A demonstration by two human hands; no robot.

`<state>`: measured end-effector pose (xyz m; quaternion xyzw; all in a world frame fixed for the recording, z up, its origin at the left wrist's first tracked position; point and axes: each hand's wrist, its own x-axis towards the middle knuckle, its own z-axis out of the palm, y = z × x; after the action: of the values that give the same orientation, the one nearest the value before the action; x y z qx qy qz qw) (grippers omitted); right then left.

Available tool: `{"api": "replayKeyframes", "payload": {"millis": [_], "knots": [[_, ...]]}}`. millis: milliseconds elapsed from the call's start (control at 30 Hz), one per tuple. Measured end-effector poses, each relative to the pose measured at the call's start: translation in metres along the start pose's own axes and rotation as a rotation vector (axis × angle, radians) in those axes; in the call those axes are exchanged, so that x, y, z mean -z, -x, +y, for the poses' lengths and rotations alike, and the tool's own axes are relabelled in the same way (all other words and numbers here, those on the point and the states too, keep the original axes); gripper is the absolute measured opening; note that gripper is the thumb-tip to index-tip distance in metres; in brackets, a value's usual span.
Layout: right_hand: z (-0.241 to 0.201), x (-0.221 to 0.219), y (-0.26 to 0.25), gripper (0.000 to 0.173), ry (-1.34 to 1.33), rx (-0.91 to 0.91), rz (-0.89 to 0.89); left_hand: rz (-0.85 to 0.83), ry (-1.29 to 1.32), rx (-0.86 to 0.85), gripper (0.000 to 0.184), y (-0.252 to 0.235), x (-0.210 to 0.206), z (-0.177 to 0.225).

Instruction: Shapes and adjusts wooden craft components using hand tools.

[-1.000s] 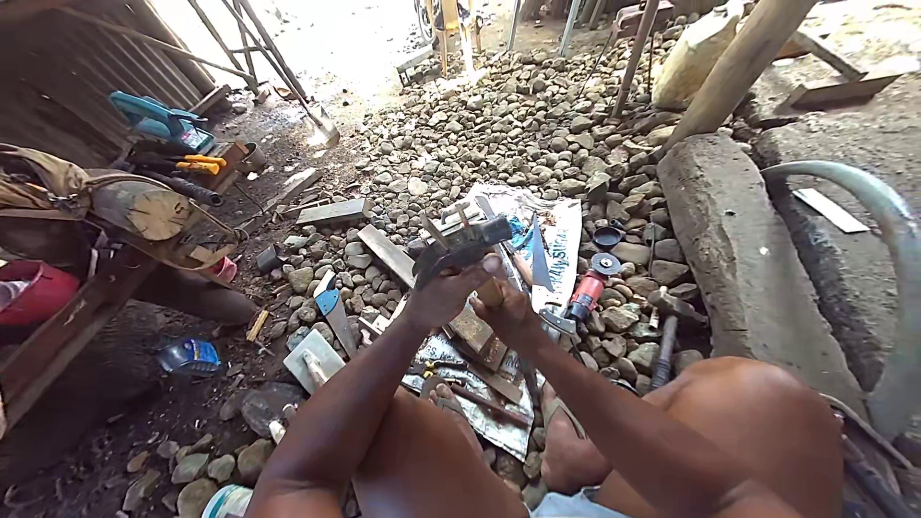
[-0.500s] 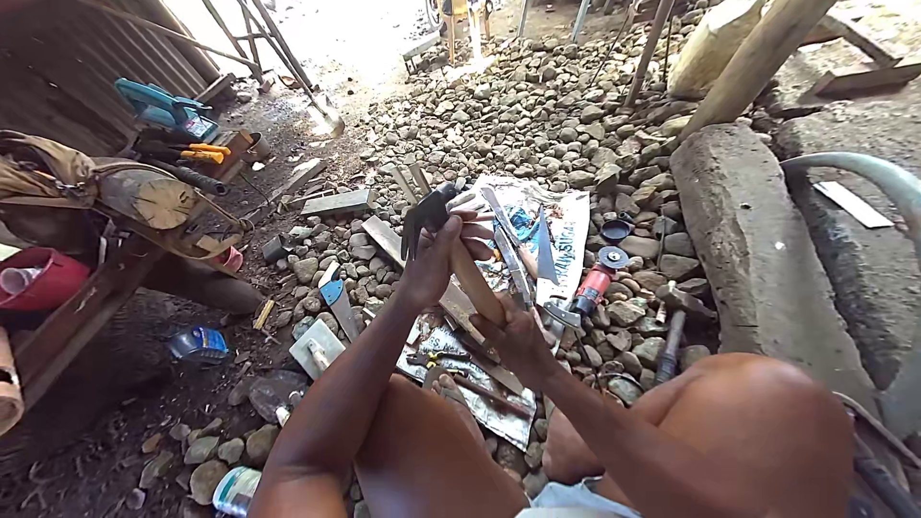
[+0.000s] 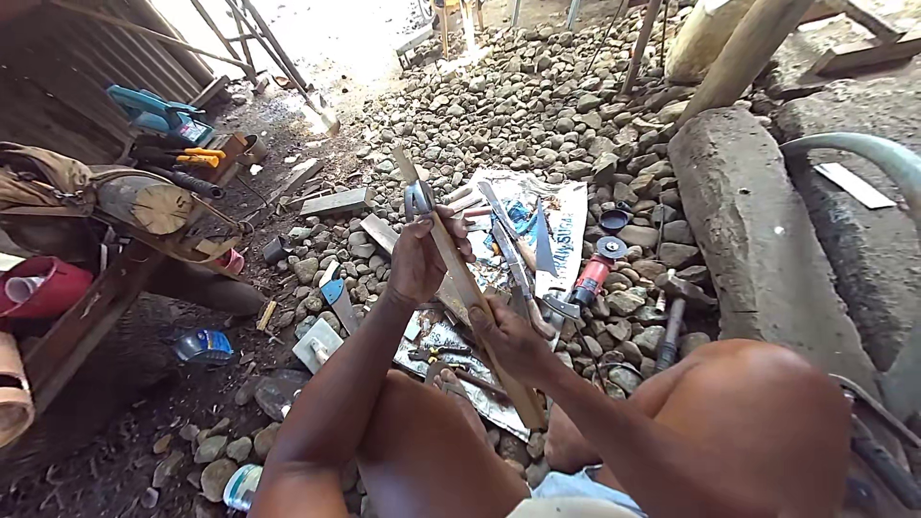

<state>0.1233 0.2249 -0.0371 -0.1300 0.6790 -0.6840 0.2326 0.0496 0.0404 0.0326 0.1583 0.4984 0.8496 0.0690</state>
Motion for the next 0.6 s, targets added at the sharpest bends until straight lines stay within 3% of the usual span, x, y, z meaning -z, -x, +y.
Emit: {"api": "replayKeyframes", "payload": {"millis": [200, 367, 467, 600], "knots": [[0.006, -0.010, -0.005, 0.068, 0.529, 0.039, 0.260, 0.280, -0.199, 0.063, 0.058, -0.004, -0.013, -0.004], [0.010, -0.022, -0.004, 0.068, 0.772, 0.037, 0.328, 0.460, -0.170, 0.147, 0.053, -0.009, -0.018, -0.006], [0.015, -0.026, -0.002, 0.069, 0.779, 0.078, 0.322, 0.489, -0.107, 0.162, 0.053, -0.014, -0.011, -0.007], [0.020, -0.029, 0.002, 0.076, 0.595, 0.050, 0.217, 0.489, -0.011, 0.118, 0.043, -0.022, 0.002, -0.012]]}}
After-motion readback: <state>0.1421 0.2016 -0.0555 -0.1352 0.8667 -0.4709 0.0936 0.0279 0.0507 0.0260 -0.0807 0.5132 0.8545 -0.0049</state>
